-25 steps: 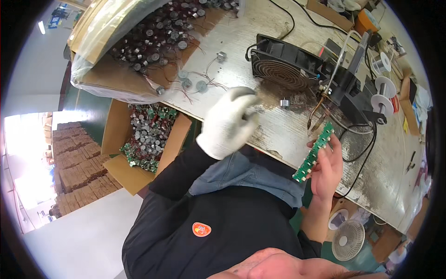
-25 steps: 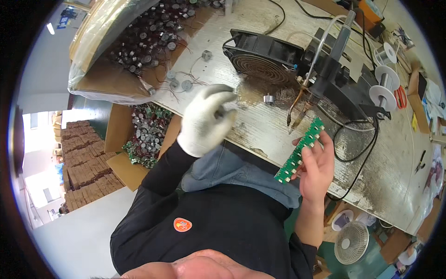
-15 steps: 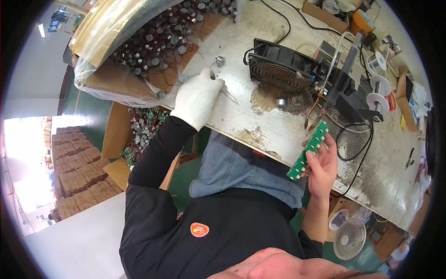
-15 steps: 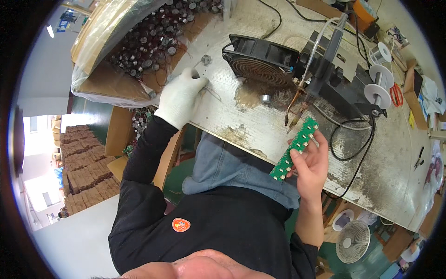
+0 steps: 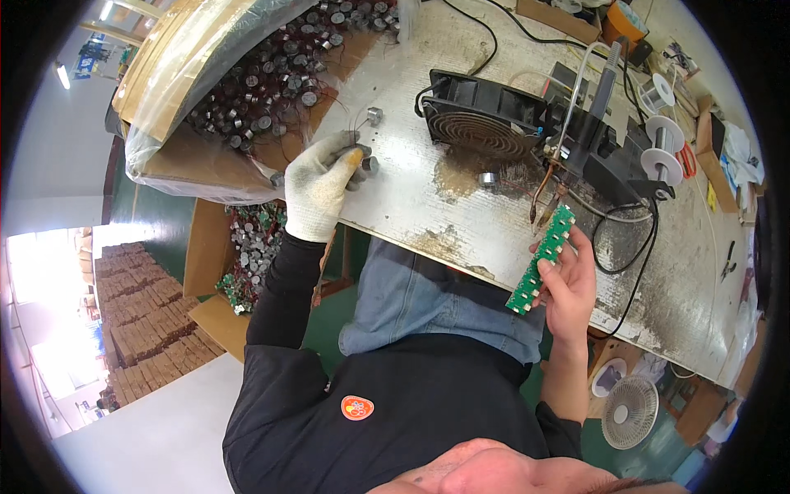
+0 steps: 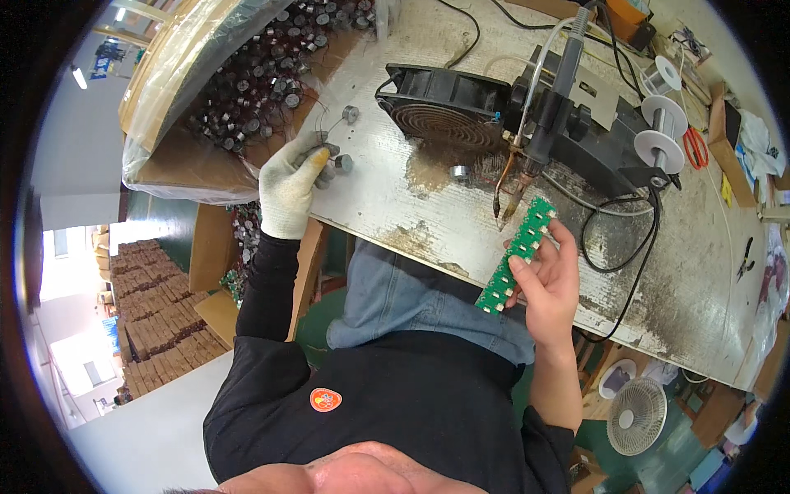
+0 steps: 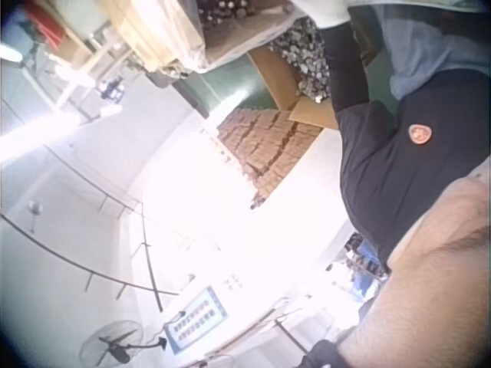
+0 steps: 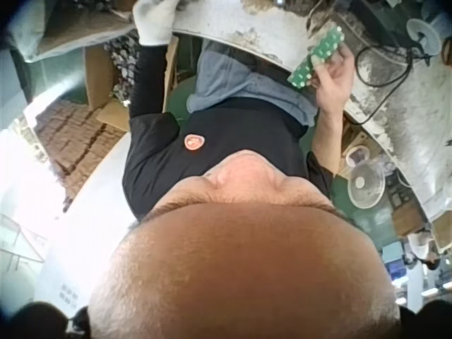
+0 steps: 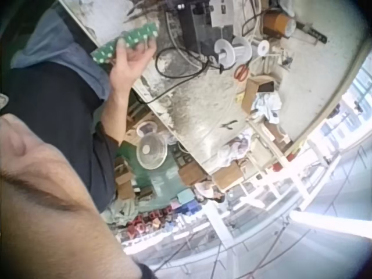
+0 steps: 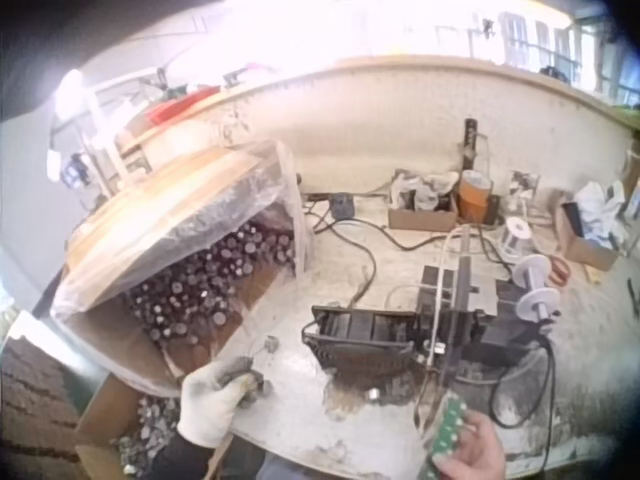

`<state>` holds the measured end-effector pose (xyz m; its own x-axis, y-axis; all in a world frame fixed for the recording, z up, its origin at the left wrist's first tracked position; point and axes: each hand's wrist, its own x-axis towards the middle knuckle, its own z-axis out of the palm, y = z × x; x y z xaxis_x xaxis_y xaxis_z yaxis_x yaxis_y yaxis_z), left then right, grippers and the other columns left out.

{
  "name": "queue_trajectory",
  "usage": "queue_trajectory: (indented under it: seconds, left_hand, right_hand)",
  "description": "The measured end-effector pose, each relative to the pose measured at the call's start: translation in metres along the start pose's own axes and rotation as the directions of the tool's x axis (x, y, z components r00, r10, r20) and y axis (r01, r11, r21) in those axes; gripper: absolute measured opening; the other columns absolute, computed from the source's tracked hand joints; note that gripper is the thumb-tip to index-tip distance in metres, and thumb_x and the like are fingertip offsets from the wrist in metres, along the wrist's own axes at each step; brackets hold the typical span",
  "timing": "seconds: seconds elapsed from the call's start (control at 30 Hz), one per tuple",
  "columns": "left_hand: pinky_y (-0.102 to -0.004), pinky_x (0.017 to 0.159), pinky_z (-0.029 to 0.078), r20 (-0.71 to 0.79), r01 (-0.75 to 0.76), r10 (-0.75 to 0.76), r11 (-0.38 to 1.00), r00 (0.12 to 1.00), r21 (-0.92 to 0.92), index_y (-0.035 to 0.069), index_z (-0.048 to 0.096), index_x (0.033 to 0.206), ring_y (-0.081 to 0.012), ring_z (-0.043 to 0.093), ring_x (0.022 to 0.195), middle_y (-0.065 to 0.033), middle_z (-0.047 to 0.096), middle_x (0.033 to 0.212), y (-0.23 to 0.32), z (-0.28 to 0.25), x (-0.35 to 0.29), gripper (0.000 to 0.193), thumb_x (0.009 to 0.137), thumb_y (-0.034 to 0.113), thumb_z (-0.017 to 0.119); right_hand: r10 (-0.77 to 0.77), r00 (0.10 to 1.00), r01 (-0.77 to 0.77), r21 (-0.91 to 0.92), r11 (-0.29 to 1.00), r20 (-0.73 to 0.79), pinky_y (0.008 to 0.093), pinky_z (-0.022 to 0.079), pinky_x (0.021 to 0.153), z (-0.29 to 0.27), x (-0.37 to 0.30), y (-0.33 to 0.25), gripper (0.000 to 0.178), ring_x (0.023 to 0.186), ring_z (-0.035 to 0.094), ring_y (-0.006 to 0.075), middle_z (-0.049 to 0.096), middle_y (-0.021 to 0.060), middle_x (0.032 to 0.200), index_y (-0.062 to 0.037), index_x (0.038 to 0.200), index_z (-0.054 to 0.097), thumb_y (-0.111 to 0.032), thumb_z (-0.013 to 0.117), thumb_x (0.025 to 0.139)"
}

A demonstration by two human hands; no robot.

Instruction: Soldering electronic components onto a printed circuit board at a workbench.

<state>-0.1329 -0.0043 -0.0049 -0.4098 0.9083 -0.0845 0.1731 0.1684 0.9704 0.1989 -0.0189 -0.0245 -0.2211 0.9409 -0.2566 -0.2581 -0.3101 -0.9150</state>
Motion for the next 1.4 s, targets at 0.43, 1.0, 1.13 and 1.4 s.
queue_trajectory:
  seconds: [0.43,1.0,1.13,1.4]
  left_hand:
    - [-0.0223,0.063,0.048,0.366,0.161,-0.116,0.983,0.923,-0.093,-0.006,0.062,0.107,-0.0095,0.061,0.069,-0.0063,0.065,0.084,0.02,0.063,-0.052,0.024,0.092,0.013,0.059]
    - [-0.0222,0.062,0.048,0.467,0.318,-0.2,0.929,0.862,-0.19,-0.005,0.063,0.096,-0.007,0.057,0.071,-0.0048,0.064,0.082,0.021,0.128,-0.073,0.02,0.089,0.014,0.061]
    - [-0.0233,0.068,0.048,0.521,0.431,-0.282,0.882,0.806,-0.189,-0.004,0.061,0.099,-0.0089,0.06,0.076,-0.0049,0.064,0.083,0.03,0.126,-0.072,0.023,0.09,0.017,0.058]
    - [-0.0236,0.062,0.052,0.538,0.538,-0.334,0.794,0.774,-0.281,-0.005,0.06,0.1,-0.0118,0.063,0.07,-0.0084,0.065,0.084,0.025,0.127,-0.07,0.023,0.091,0.017,0.059]
  right_hand:
    - [0.012,0.999,-0.012,0.023,1.0,0.032,0.0223,0.05,0.05,0.001,-0.004,0.001,0.058,0.066,0.061,0.0129,0.06,0.0152,0.104,-0.0007,0.136,0.03,0.007,0.058,0.086]
    - [-0.004,0.993,0.004,0.006,1.0,0.114,0.0227,0.051,0.055,0.006,-0.009,0.007,0.055,0.072,0.061,0.0124,0.057,0.0131,0.104,-0.0024,0.131,0.028,0.007,0.059,0.086]
    - [-0.011,0.994,0.011,-0.002,1.0,0.112,0.0227,0.051,0.056,0.006,-0.01,0.006,0.055,0.073,0.06,0.0125,0.057,0.0131,0.104,-0.0023,0.131,0.029,0.007,0.059,0.086]
    - [-0.024,0.993,0.023,0.009,1.0,0.111,0.0224,0.051,0.055,0.007,-0.01,0.006,0.055,0.073,0.061,0.0125,0.057,0.0134,0.106,-0.0024,0.131,0.029,0.008,0.059,0.086]
